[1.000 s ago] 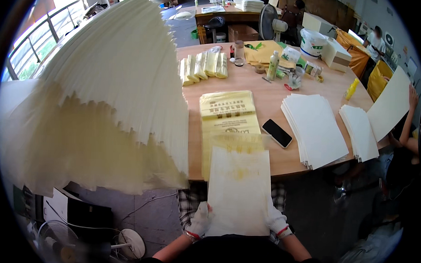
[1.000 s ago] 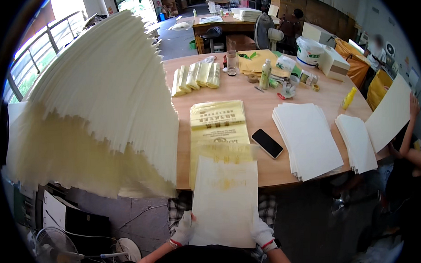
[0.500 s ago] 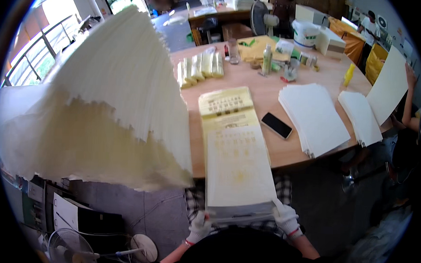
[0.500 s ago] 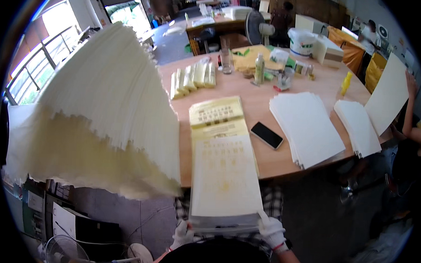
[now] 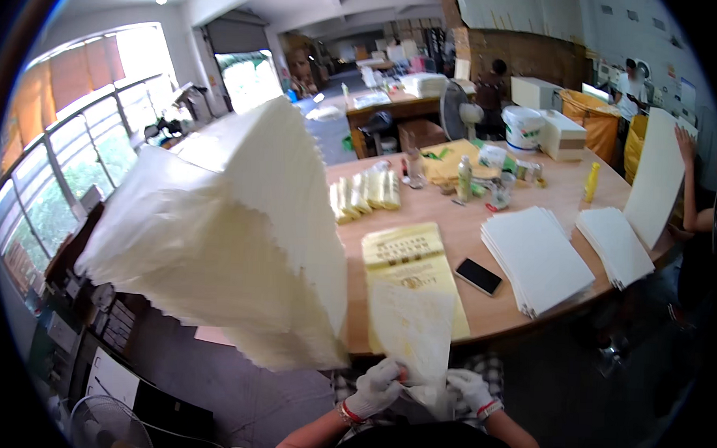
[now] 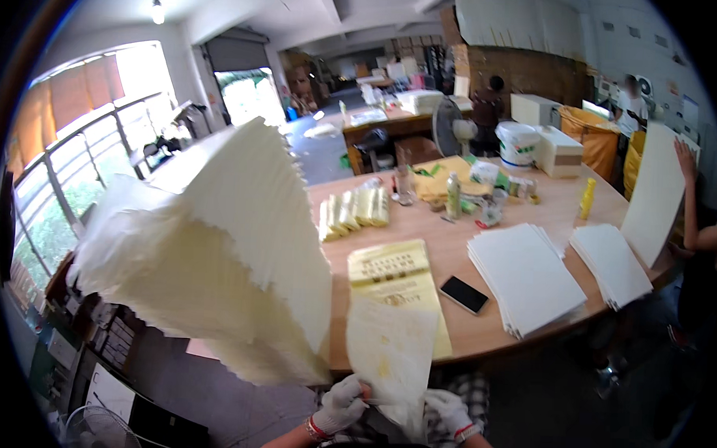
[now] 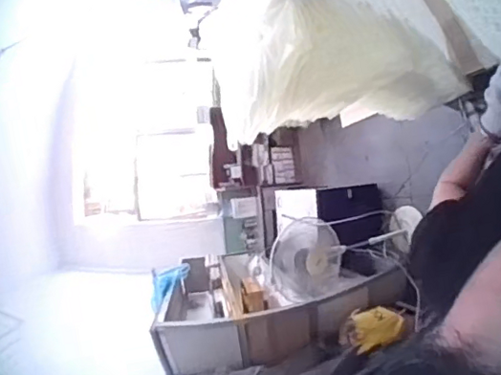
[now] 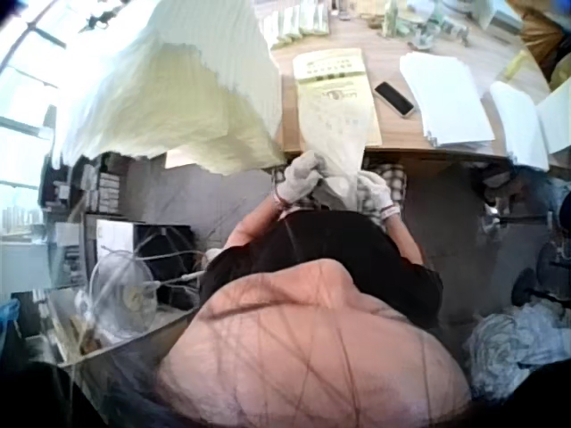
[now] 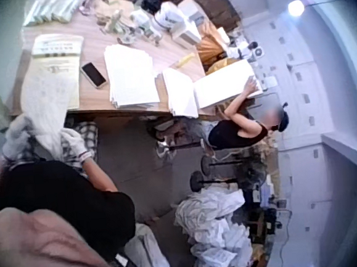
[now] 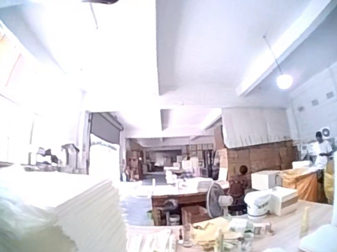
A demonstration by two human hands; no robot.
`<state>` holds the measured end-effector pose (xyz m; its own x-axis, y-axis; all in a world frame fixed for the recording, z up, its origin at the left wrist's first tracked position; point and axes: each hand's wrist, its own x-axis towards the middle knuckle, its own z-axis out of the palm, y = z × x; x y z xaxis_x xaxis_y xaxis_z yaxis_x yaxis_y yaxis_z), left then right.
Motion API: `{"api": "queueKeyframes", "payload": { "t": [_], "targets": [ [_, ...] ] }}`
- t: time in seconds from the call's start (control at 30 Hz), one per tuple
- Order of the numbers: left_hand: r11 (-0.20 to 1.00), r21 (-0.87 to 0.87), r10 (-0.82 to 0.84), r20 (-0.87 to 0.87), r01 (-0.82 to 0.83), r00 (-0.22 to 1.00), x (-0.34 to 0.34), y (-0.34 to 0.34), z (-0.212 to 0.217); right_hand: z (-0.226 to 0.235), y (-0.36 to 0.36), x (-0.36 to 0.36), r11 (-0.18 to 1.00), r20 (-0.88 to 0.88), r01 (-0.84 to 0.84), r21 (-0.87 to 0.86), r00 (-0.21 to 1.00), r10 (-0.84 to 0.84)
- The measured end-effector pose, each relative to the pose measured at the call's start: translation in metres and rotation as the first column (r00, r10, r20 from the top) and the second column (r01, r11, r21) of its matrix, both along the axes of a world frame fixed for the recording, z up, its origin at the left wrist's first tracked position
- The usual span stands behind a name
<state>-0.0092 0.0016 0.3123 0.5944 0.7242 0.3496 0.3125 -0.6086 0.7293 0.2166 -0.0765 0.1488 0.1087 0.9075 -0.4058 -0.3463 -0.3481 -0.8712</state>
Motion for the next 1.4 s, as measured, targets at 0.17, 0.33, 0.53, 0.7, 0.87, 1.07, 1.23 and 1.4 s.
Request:
{"api": "queueKeyframes", "payload": {
  "t": [0.17,0.33,0.53,0.7,0.87,1.07,1.23,1.4],
  "targets": [
    [0.951,0.161,-0.256,-0.068,0.264,0.964,0.019,0.006,0.042,-0.005,0.016,-0.050,0.825,0.283,-0.050,0.563,0.949,-0.136],
    [0.863,0.269,-0.435,-0.038,0.429,0.900,0.015,-0.001,0.088,-0.016,0.028,-0.053,0.920,-0.234,0.262,0.290,0.952,-0.197],
    [0.726,0.463,-0.536,-0.082,0.509,0.840,-0.027,-0.007,0.192,0.171,0.090,-0.023,0.633,-0.018,0.211,0.745,0.955,-0.297],
    [0.885,0.464,-0.308,0.523,0.038,0.795,-0.062,-0.011,0.298,0.355,0.157,0.003,0.212,0.293,-0.208,0.955,0.769,-0.567],
    [0.793,0.604,-0.476,0.700,-0.085,0.533,-0.129,0.035,0.399,0.497,0.209,-0.065,0.265,0.040,-0.088,0.960,0.982,0.182],
    [0.956,0.169,0.023,0.769,-0.238,0.639,-0.288,0.093,0.356,0.526,0.230,-0.122,0.469,0.778,-0.697,0.543,0.628,0.031],
    [0.890,0.030,0.181,0.893,-0.455,0.413,-0.264,0.083,0.214,0.513,0.225,-0.122,0.620,0.906,-0.709,0.337,0.423,-0.009],
    [0.835,-0.193,0.483,0.706,-0.516,0.518,-0.218,0.076,0.030,0.474,0.209,-0.124,0.341,0.679,-0.656,0.674,0.731,0.063]
  ]
}}
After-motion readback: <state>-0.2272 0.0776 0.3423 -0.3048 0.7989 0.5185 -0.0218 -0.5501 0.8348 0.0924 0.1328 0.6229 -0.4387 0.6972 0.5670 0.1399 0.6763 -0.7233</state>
